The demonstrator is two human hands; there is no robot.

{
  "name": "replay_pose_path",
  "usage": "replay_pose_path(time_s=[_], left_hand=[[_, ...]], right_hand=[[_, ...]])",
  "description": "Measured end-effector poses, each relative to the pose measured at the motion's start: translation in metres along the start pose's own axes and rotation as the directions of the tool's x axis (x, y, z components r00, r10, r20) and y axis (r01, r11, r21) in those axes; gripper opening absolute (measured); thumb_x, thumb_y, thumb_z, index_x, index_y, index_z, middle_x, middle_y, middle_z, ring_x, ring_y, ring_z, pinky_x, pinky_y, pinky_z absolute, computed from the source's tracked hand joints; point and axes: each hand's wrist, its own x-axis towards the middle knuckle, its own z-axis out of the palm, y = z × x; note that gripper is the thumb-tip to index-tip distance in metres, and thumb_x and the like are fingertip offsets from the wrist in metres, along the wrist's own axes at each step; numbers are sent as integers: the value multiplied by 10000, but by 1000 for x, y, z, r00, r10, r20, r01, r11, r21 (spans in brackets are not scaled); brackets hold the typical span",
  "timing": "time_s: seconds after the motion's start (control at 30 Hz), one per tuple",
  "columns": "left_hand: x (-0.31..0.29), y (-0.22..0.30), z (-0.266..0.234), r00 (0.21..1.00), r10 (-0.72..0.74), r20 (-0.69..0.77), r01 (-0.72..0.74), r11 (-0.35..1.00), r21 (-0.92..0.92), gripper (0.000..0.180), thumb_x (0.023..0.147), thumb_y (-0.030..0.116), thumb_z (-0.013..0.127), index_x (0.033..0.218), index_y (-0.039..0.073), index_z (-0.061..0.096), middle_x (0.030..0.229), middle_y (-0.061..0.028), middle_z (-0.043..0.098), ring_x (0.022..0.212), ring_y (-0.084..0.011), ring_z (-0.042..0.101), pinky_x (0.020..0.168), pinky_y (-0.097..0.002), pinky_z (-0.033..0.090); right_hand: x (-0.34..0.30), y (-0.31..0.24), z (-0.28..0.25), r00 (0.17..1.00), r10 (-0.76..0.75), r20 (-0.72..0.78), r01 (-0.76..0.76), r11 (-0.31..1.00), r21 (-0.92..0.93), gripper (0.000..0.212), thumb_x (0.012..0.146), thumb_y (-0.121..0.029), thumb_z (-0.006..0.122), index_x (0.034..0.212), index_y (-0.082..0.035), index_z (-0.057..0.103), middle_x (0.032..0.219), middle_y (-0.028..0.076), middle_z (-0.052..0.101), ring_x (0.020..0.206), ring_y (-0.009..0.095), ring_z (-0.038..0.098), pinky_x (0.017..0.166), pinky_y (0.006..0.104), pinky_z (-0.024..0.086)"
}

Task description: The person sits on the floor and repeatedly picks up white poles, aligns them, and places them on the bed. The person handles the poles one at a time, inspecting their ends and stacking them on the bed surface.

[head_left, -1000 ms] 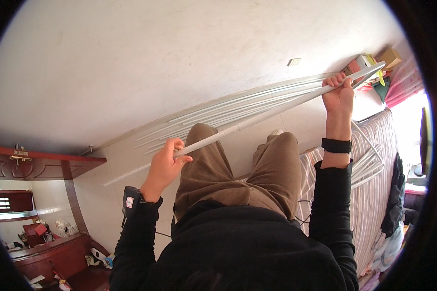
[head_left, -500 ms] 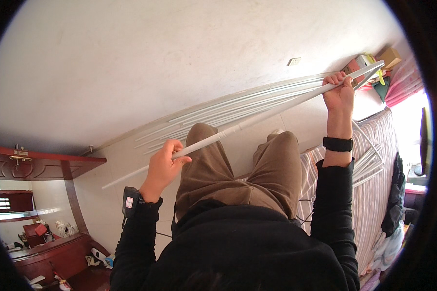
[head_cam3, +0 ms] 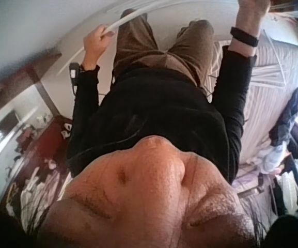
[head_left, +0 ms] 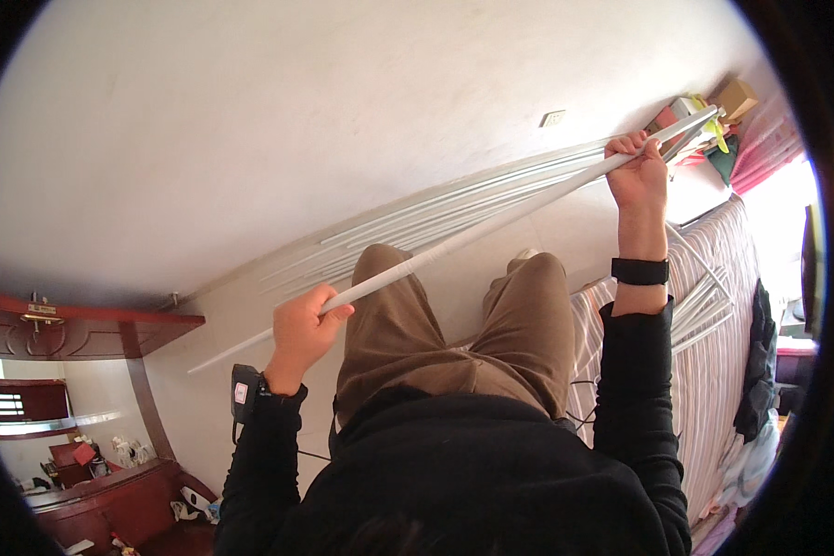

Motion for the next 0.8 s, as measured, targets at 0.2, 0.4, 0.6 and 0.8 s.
replay_pose_path(time_s=[0.2,0.4,0.6,0.8], left_hand=[[4,-1,-5,999,35,-3,-35,999,-11,367,839,412,697,789,67,584,572,-94,509,487,-245,467,462,-344,350],[-1,-17,-8,990,-30,139,61,973,-223,367,889,375,667,781,44,551,573,-14,467,508,-141,432,488,-291,339],[-2,-22,-14,948,-76,309,252,773,-583,285,946,288,617,805,49,551,621,59,413,578,-51,362,518,-235,303],[34,36,-13,958,42,-283,-180,857,-483,257,958,310,604,926,55,610,678,52,434,622,-43,359,552,-215,297]], right_hand=[[3,-1,1,998,-34,44,35,999,-31,365,1055,-352,288,890,-49,405,706,17,352,594,138,327,603,288,355],[12,-14,-3,997,-24,76,22,999,30,358,1051,-342,285,873,-51,392,696,25,338,591,145,345,599,289,361],[19,-28,-13,989,-30,144,5,985,174,388,1055,-348,233,877,-36,376,715,46,370,612,155,377,622,291,393],[4,16,5,992,-2,-125,7,999,39,367,1058,-291,274,903,-3,442,827,127,553,797,226,555,817,395,482]])
